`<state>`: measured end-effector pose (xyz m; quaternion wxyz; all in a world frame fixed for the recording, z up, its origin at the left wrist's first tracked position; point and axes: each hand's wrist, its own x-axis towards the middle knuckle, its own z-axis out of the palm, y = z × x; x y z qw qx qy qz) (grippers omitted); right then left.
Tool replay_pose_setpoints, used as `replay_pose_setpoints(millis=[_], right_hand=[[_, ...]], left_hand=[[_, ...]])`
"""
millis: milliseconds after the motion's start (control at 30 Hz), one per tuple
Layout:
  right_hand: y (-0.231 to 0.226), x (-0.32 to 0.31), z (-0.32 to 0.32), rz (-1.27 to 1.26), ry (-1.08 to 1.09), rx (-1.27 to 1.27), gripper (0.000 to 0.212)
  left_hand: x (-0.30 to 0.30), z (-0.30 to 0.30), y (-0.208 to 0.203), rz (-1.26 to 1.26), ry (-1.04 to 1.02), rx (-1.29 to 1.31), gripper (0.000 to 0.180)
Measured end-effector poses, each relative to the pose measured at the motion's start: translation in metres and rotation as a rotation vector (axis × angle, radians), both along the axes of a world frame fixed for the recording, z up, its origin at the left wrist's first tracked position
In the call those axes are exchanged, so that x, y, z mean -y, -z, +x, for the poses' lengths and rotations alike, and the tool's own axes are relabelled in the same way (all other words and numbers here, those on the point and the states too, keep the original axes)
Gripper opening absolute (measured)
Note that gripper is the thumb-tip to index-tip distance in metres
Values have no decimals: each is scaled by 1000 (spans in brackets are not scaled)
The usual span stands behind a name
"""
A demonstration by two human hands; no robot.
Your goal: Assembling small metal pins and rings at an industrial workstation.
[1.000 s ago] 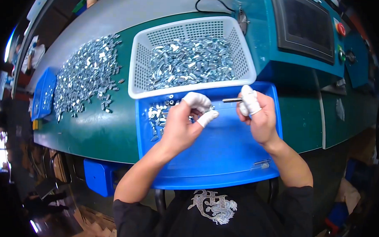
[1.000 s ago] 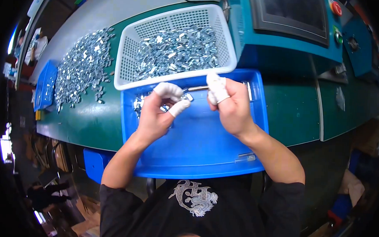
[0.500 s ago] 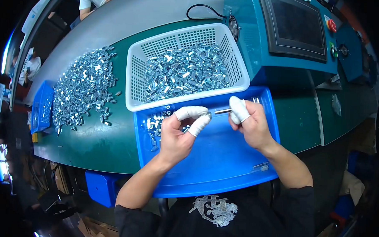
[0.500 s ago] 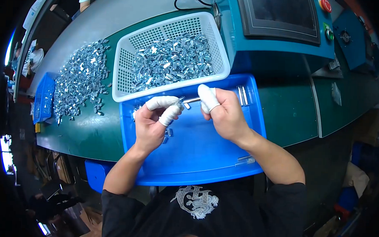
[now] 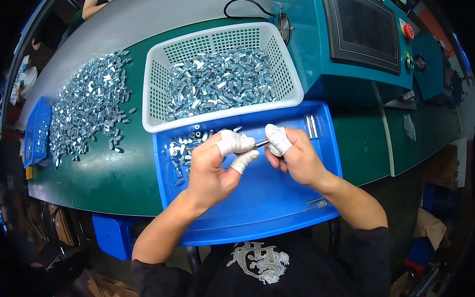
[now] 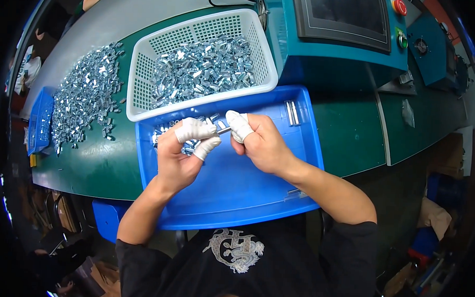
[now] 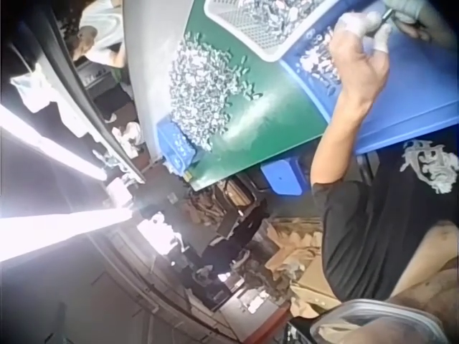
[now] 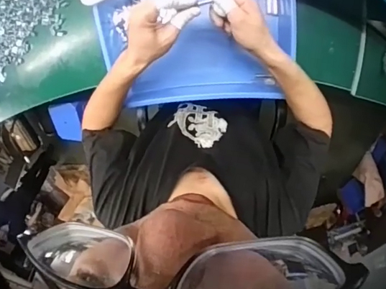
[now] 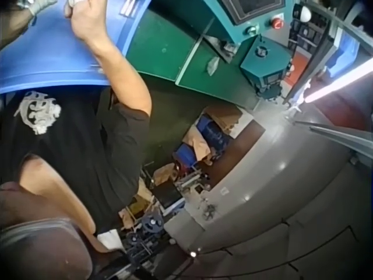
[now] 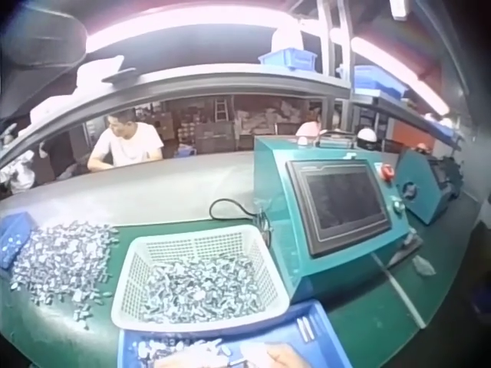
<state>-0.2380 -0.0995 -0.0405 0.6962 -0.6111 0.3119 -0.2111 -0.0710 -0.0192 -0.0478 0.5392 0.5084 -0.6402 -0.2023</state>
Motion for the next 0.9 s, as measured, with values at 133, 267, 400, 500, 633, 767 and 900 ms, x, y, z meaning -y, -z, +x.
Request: replay_pose_setpoints(millis=[133, 267, 400, 500, 633, 767, 900], right_hand=[[5, -5, 1, 55, -38, -23, 44], [-8, 4, 3, 462, -196, 19, 53], [2, 3, 1, 753, -275, 92, 51], [4, 8, 0, 816, -365, 163, 45], [4, 8, 0, 846, -382, 189, 45], [3, 9, 1, 749, -161, 96, 47], [3, 21, -7, 514, 132, 180, 43]], left_hand=[[1, -3, -1, -144, -26, 261, 20], [0, -8, -9, -97, -16, 49, 20], [-1, -10, -15, -111, 1, 37, 22], [-2, -9, -14, -118, 2, 39, 22], [-1, -8, -14, -126, 17, 28, 21], [0, 4, -19, -1, -16, 74, 16], [18, 34, -16, -73, -522, -58, 27]])
